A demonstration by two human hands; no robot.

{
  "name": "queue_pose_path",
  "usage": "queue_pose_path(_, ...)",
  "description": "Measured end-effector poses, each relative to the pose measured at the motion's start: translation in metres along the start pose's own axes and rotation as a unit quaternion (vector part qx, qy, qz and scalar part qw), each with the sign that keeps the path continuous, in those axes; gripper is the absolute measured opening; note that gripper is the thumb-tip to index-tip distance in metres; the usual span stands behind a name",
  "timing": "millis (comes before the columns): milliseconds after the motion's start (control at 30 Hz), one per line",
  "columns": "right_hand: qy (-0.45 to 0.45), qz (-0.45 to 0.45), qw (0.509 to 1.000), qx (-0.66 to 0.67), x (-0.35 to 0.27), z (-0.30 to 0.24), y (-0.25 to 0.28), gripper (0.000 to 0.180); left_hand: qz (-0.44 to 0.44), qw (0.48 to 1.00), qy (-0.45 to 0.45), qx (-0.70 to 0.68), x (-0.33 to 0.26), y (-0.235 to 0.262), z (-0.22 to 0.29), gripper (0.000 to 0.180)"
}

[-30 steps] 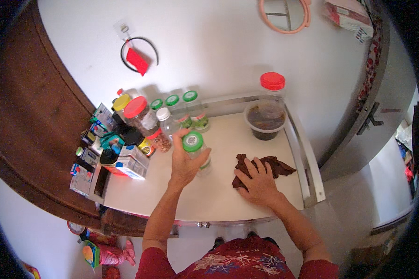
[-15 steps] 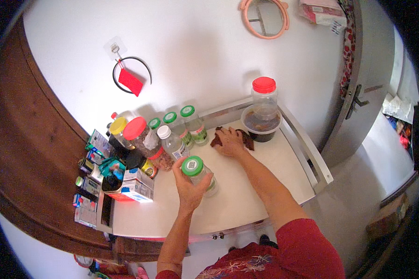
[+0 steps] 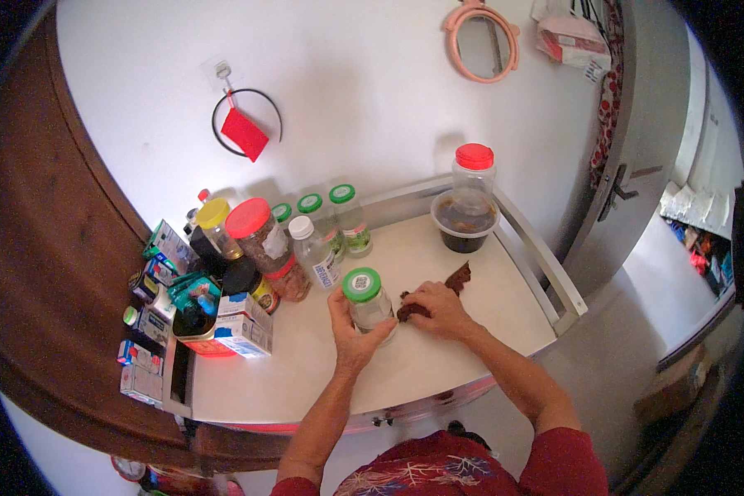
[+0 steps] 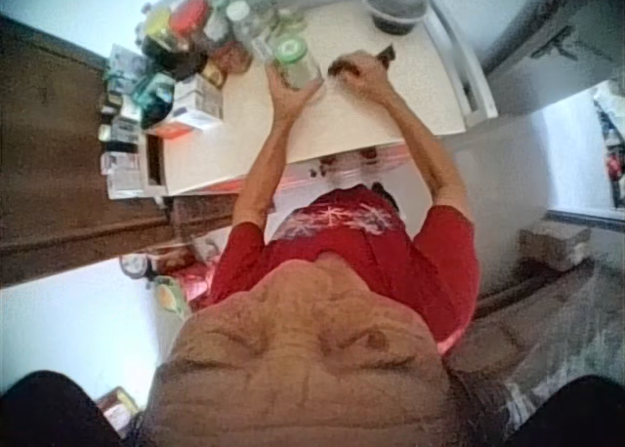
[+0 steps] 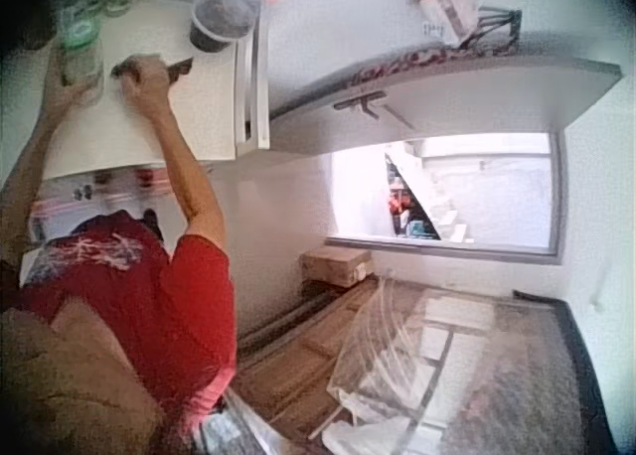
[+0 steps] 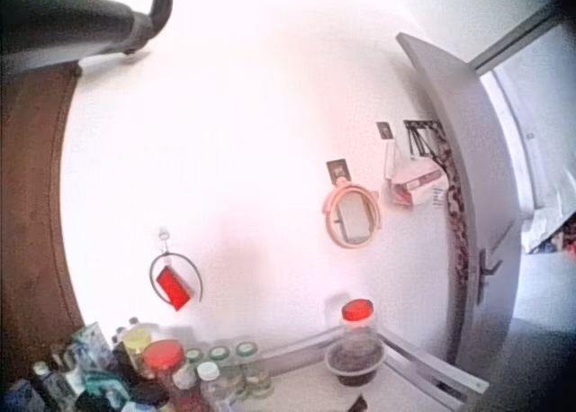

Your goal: The person wipes a white wall and door frame with a cloth, then moves to a cabinet and wipes its surface and several plastic containers. The person handles the containers one at a time, wiping them before placing them back.

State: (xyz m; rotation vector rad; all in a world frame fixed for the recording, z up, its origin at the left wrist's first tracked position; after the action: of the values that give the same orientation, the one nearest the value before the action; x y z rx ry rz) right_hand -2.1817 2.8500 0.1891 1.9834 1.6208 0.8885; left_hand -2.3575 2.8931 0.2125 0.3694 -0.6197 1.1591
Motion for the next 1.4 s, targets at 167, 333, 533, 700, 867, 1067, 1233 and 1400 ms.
queue_pose_path(167, 0.137, 0.200, 0.950, 0.199, -0.001, -0.084, 0.060, 0.032, -0.014, 0.997, 0.048, 0.067, 0.000, -0.006, 0.006, 0.074)
queue_pose_path(333, 0.281, 0.184, 0.930, -0.148, 0.011, -0.161, 0.045, 0.023, -0.033, 0.995, -0.002, 0.096, 0.000, -0.007, 0.003, 0.069)
queue_pose_path(533, 0.146, 0.108, 0.961, -0.207, 0.055, -0.164, 0.019, 0.013, -0.014, 0.986, -0.022, 0.164, 0.000, -0.005, 0.007, 0.068)
queue_pose_path(700, -0.037, 0.001, 0.977, 0.210, 0.085, -0.118, 0.015, 0.026, -0.021, 0.999, 0.020, 0.034, 0.002, -0.010, 0.006, 0.078)
queue_pose_path(867, 0.013, 0.088, 0.927, 0.365, 0.064, -0.087, -0.001, 0.030, -0.032, 0.994, -0.024, 0.103, -0.001, -0.008, 0.001, 0.084)
queue_pose_path(1067, 0.002, 0.216, 0.959, 0.182, -0.025, -0.103, -0.009, 0.045, -0.088, 0.995, 0.032, 0.034, 0.001, -0.002, 0.004, 0.081)
queue_pose_path(1233, 0.100, 0.264, 0.940, 0.190, -0.069, -0.114, 0.016, 0.051, -0.228, 0.964, 0.060, -0.126, -0.010, -0.021, 0.049, 0.086)
queue_pose_path(1400, 0.069, -0.061, 0.904, 0.418, -0.056, -0.133, 0.066, 0.055, -0.316, 0.899, 0.132, -0.274, -0.025, -0.027, 0.058, 0.079)
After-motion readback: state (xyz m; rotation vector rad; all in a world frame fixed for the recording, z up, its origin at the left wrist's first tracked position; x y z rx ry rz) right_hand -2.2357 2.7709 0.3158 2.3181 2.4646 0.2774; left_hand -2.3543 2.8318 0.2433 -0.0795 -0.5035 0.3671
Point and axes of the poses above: each hand's wrist, its own x-axis towards the middle knuckle, its own y-axis out of the back of the hand, z = x × y, the point moved 4 cm from there along x, towards the middle knuckle, and after that the axes turned 9 degrees about -y, right-handed, at the moved point
